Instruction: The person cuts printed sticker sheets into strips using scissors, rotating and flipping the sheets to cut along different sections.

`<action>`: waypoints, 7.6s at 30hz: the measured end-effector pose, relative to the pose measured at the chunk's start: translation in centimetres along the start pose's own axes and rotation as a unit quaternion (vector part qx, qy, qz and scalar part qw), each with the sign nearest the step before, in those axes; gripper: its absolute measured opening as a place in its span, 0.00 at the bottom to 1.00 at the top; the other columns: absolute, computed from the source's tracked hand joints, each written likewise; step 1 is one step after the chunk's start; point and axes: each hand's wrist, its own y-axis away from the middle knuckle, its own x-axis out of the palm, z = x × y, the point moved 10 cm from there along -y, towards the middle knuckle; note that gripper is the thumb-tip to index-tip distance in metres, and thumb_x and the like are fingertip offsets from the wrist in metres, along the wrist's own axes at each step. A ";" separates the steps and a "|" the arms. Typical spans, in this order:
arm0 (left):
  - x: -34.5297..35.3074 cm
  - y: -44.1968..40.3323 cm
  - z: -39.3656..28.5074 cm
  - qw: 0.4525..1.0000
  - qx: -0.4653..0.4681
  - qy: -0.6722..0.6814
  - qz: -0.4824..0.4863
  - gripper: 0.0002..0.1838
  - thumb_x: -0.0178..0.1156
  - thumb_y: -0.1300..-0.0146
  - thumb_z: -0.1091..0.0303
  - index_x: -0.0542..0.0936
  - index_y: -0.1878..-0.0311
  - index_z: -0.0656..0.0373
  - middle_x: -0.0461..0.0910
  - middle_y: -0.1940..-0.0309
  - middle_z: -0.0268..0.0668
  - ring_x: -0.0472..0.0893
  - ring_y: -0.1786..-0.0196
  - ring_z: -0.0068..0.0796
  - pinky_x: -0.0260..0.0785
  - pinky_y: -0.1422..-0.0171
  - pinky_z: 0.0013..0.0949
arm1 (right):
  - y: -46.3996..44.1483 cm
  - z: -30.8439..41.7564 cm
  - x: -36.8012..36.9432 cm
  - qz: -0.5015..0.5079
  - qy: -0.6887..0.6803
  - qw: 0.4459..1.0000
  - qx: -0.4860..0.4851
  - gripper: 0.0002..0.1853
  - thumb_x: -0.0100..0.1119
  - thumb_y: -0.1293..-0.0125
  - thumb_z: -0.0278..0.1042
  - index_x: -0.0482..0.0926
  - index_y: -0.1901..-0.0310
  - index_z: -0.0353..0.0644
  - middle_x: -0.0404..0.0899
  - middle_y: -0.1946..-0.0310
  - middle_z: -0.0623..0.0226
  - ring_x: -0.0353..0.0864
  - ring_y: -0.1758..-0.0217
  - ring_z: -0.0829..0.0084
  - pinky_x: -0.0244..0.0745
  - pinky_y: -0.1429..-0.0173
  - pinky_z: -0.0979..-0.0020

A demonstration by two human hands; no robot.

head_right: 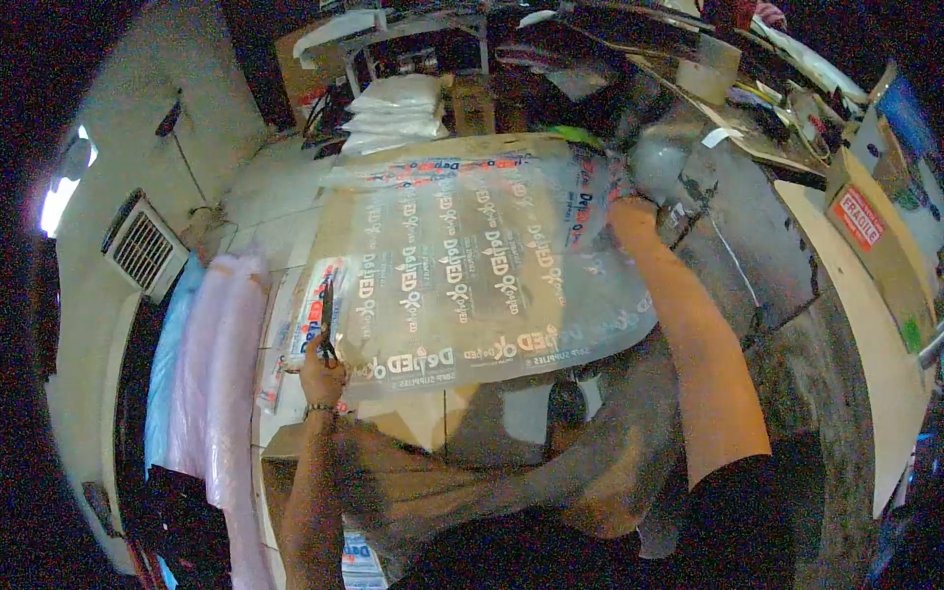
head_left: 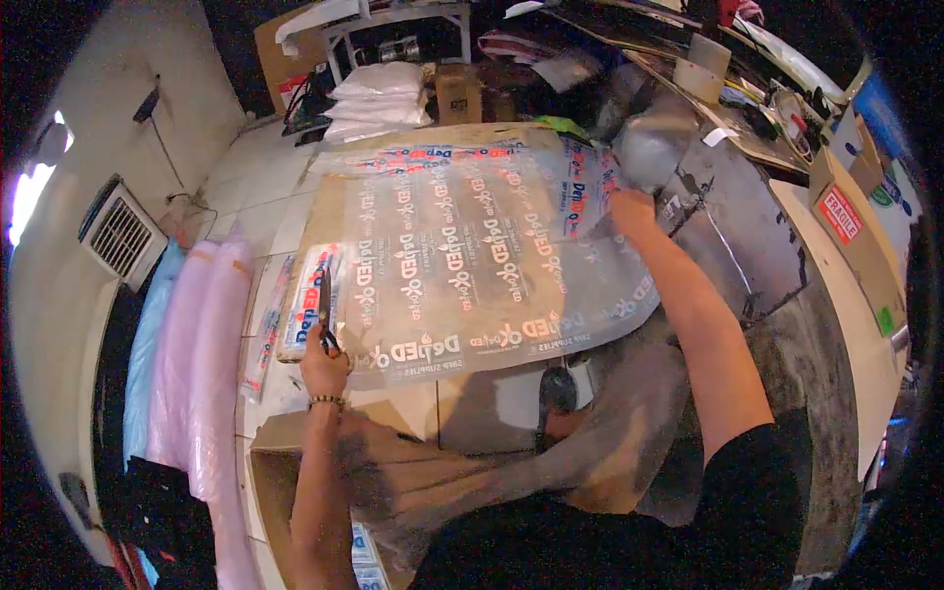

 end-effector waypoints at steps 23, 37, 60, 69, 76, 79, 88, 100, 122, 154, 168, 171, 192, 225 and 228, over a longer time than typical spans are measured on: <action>-10.0 4.7 -11.2 0.932 -0.019 0.350 -0.095 0.38 0.55 0.46 0.90 0.64 0.28 0.63 0.77 0.44 0.40 0.77 0.48 0.27 0.71 0.44 0.27 | -13.7 -9.6 -17.2 -0.077 -0.897 0.383 -0.207 0.24 0.47 0.27 0.52 0.71 0.38 0.45 0.74 0.39 0.60 0.74 0.38 0.61 0.72 0.36 0.57; -11.4 16.8 -10.5 0.894 -0.088 0.318 -0.302 0.36 0.61 0.42 0.81 0.62 0.29 0.62 0.76 0.56 0.38 0.75 0.57 0.27 0.72 0.54 0.30 | -18.1 7.9 -35.0 0.113 -0.906 0.232 -0.336 0.21 0.45 0.26 0.46 0.74 0.43 0.38 0.81 0.49 0.54 0.81 0.47 0.54 0.76 0.40 0.52; 7.3 15.3 -20.6 0.891 -0.131 0.434 -0.021 0.40 0.67 0.47 0.84 0.64 0.30 0.64 0.79 0.58 0.36 0.78 0.60 0.21 0.72 0.54 0.24 | -10.6 4.1 13.2 0.311 -0.732 0.604 0.044 0.50 0.39 0.35 0.78 0.43 0.23 0.49 0.61 0.30 0.44 0.67 0.33 0.41 0.64 0.32 0.46; 6.1 16.4 -19.3 0.882 -0.117 0.453 -0.059 0.42 0.70 0.48 0.80 0.63 0.29 0.64 0.80 0.53 0.42 0.80 0.54 0.27 0.73 0.51 0.26 | -9.3 10.0 13.2 0.270 -0.770 0.577 0.021 0.49 0.58 0.35 0.62 0.42 0.24 0.49 0.64 0.35 0.44 0.70 0.37 0.51 0.69 0.35 0.52; 2.1 17.3 -18.8 0.894 -0.121 0.430 -0.034 0.41 0.71 0.49 0.79 0.65 0.31 0.64 0.79 0.48 0.45 0.80 0.48 0.32 0.72 0.42 0.31 | -12.6 12.1 12.9 0.187 -0.865 0.452 0.109 0.46 0.73 0.44 0.43 0.53 0.29 0.45 0.71 0.41 0.50 0.73 0.40 0.59 0.74 0.41 0.54; -1.9 18.0 -16.8 0.909 -0.120 0.398 -0.015 0.39 0.69 0.46 0.75 0.66 0.30 0.61 0.78 0.47 0.41 0.79 0.50 0.30 0.72 0.46 0.29 | -14.1 10.8 10.8 0.086 -0.875 0.461 0.118 0.44 0.73 0.45 0.41 0.56 0.32 0.44 0.72 0.43 0.52 0.77 0.47 0.63 0.75 0.46 0.53; -18.7 22.2 -9.4 0.940 -0.280 0.193 -0.018 0.35 0.70 0.43 0.65 0.69 0.34 0.66 0.74 0.38 0.45 0.77 0.44 0.34 0.72 0.42 0.33 | -19.7 7.6 14.5 0.142 -0.671 0.712 0.154 0.39 0.72 0.49 0.50 0.71 0.36 0.46 0.76 0.44 0.56 0.84 0.58 0.64 0.77 0.47 0.63; -23.1 25.6 -3.3 0.945 -0.314 -0.018 -0.087 0.27 0.69 0.44 0.73 0.75 0.40 0.67 0.80 0.46 0.48 0.82 0.53 0.35 0.79 0.58 0.35 | -19.6 8.7 11.3 -0.049 -0.234 0.971 -0.009 0.39 0.68 0.50 0.62 0.76 0.43 0.40 0.74 0.42 0.49 0.74 0.39 0.51 0.73 0.38 0.54; -44.1 -1.9 5.6 0.981 -0.123 -0.092 -0.119 0.33 0.57 0.39 0.77 0.63 0.29 0.54 0.72 0.85 0.28 0.69 0.84 0.17 0.58 0.81 0.24 | -20.9 7.9 16.1 -0.072 -0.289 0.955 -0.002 0.26 0.75 0.53 0.51 0.84 0.55 0.43 0.78 0.49 0.52 0.79 0.48 0.51 0.78 0.48 0.55; -31.4 -20.0 -36.3 0.961 0.264 -0.057 0.057 0.21 0.54 0.43 0.84 0.72 0.44 0.62 0.75 0.71 0.37 0.75 0.79 0.24 0.70 0.78 0.26 | -8.2 -25.7 0.3 -0.380 -0.636 0.672 0.011 0.23 0.64 0.36 0.31 0.72 0.41 0.33 0.78 0.48 0.60 0.76 0.46 0.69 0.71 0.43 0.69; -15.6 -26.0 -13.0 0.926 0.203 -0.262 -0.180 0.34 0.61 0.48 0.74 0.73 0.34 0.47 0.83 0.66 0.42 0.83 0.66 0.41 0.75 0.60 0.42 | 4.8 -19.4 16.6 -0.105 -0.692 0.698 0.150 0.33 0.72 0.44 0.34 0.68 0.38 0.37 0.77 0.44 0.56 0.79 0.46 0.62 0.74 0.42 0.62; -10.0 -24.6 -10.8 0.952 0.134 -0.249 -0.120 0.39 0.62 0.50 0.75 0.69 0.31 0.43 0.82 0.67 0.45 0.83 0.65 0.46 0.75 0.60 0.46 | 6.4 -18.4 17.0 -0.127 -0.699 0.691 0.132 0.34 0.76 0.49 0.28 0.71 0.41 0.35 0.78 0.48 0.61 0.77 0.46 0.68 0.72 0.41 0.66; -3.3 -21.7 -17.6 0.971 0.173 -0.157 -0.054 0.43 0.63 0.53 0.81 0.68 0.30 0.41 0.84 0.58 0.44 0.83 0.63 0.43 0.76 0.57 0.42 | 1.7 -20.9 4.7 -0.220 -0.466 0.855 0.060 0.19 0.72 0.51 0.30 0.83 0.54 0.42 0.84 0.55 0.56 0.84 0.53 0.57 0.79 0.52 0.60; 4.0 -8.3 -10.8 0.938 0.061 0.341 -0.002 0.37 0.55 0.48 0.87 0.66 0.29 0.63 0.76 0.61 0.32 0.74 0.67 0.19 0.71 0.63 0.24 | 1.0 -6.0 -41.0 -0.549 -0.023 0.832 -0.072 0.12 0.52 0.46 0.21 0.81 0.60 0.37 0.82 0.65 0.46 0.82 0.57 0.45 0.73 0.53 0.49; 5.7 -5.3 -13.3 0.957 0.090 0.272 -0.040 0.38 0.58 0.50 0.84 0.68 0.31 0.61 0.77 0.67 0.33 0.73 0.69 0.18 0.69 0.63 0.24 | 1.6 -6.8 -40.5 -0.619 0.018 0.777 -0.112 0.10 0.55 0.45 0.24 0.81 0.61 0.36 0.82 0.66 0.46 0.81 0.58 0.45 0.73 0.55 0.49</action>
